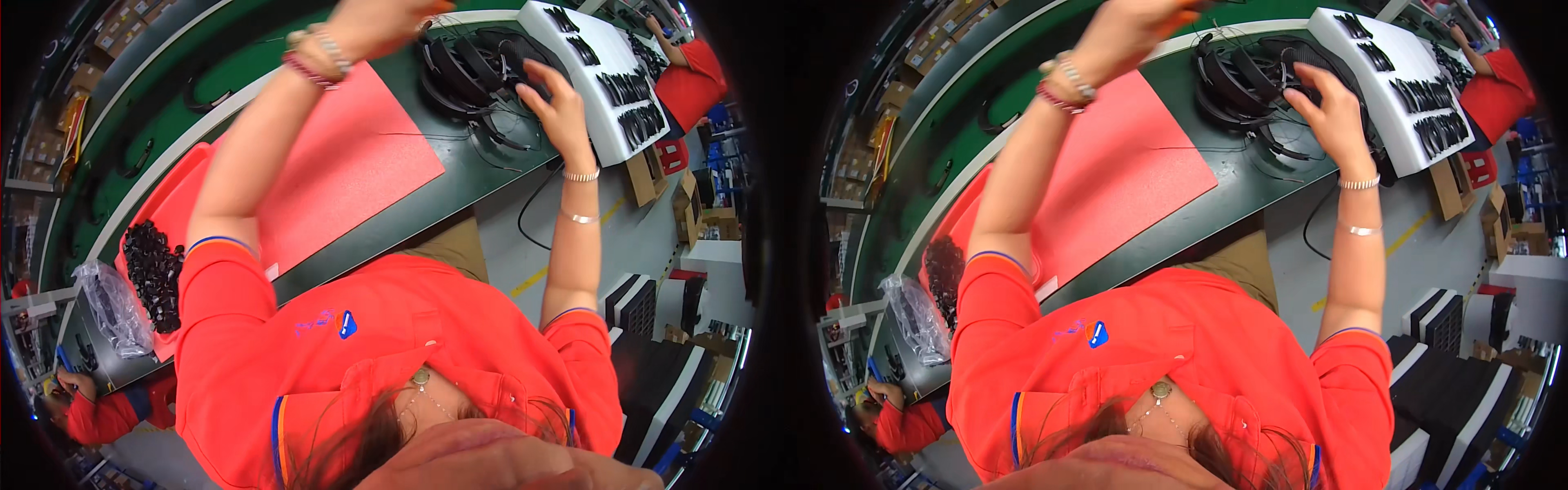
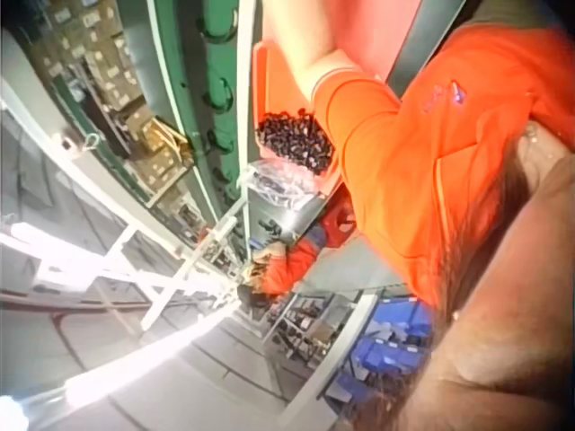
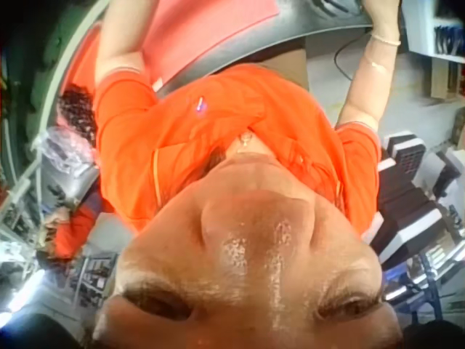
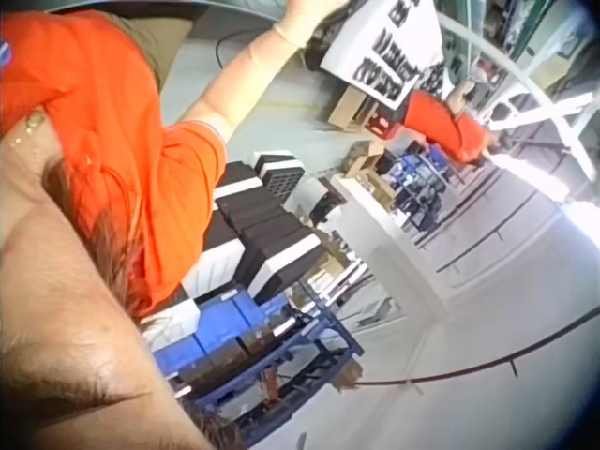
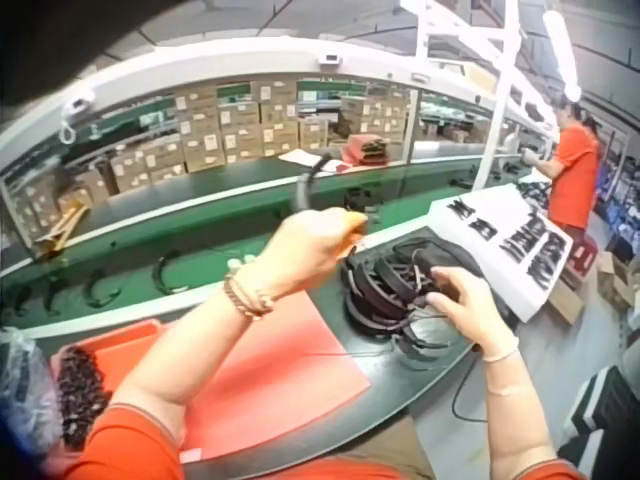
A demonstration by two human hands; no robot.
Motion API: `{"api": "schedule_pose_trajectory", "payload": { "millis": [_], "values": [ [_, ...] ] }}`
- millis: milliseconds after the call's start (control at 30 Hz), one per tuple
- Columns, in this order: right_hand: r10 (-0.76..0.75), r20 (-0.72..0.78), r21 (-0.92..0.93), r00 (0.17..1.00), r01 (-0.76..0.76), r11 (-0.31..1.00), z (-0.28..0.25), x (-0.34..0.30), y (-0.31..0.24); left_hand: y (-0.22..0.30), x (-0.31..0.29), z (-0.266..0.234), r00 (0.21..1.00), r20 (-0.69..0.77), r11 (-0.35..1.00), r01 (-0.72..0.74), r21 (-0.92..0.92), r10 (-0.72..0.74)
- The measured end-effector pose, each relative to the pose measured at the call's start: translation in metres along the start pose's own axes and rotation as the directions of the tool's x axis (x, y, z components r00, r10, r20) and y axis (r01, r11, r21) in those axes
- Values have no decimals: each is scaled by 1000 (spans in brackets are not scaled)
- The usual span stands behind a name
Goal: Assembling small black components onto a wire or headband frame using pliers at a factory workstation.
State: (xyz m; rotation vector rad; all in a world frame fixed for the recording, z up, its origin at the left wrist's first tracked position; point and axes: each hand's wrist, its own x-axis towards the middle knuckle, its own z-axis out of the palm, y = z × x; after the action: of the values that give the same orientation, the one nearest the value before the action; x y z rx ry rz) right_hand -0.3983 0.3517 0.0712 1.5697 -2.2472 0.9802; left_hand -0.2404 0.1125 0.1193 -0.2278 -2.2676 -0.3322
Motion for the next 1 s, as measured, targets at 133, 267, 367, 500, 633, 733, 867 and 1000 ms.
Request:
{"api": "schedule_pose_trajectory", "payload": {
  "millis": [133,267,367,500,633,733,867,1000],
  "values": [
    [245,10,180,969,-243,953,16,-54,-13,43,31,81,905,426,986,-71,151,0],
    [258,53,116,965,-262,958,26,-85,-28,53,4,145,892,451,999,29,-44,-6],
    [297,50,155,954,-301,941,32,-88,-23,15,-16,87,999,44,992,26,-125,-21],
    [323,58,220,945,-328,919,38,-80,-26,-115,-110,-41,573,339,662,584,470,-746],
    [252,125,421,960,-281,862,64,-60,-63,-176,-239,-134,363,276,443,544,713,-890],
    [94,243,507,966,-209,836,112,-36,-96,-163,-242,-139,496,273,520,475,710,-825],
    [108,366,600,925,-322,732,179,13,-140,-80,-188,-107,832,226,823,390,413,-507],
    [189,470,781,862,-506,366,202,44,-176,12,-179,-84,790,364,833,308,459,-492]
  ]
}}
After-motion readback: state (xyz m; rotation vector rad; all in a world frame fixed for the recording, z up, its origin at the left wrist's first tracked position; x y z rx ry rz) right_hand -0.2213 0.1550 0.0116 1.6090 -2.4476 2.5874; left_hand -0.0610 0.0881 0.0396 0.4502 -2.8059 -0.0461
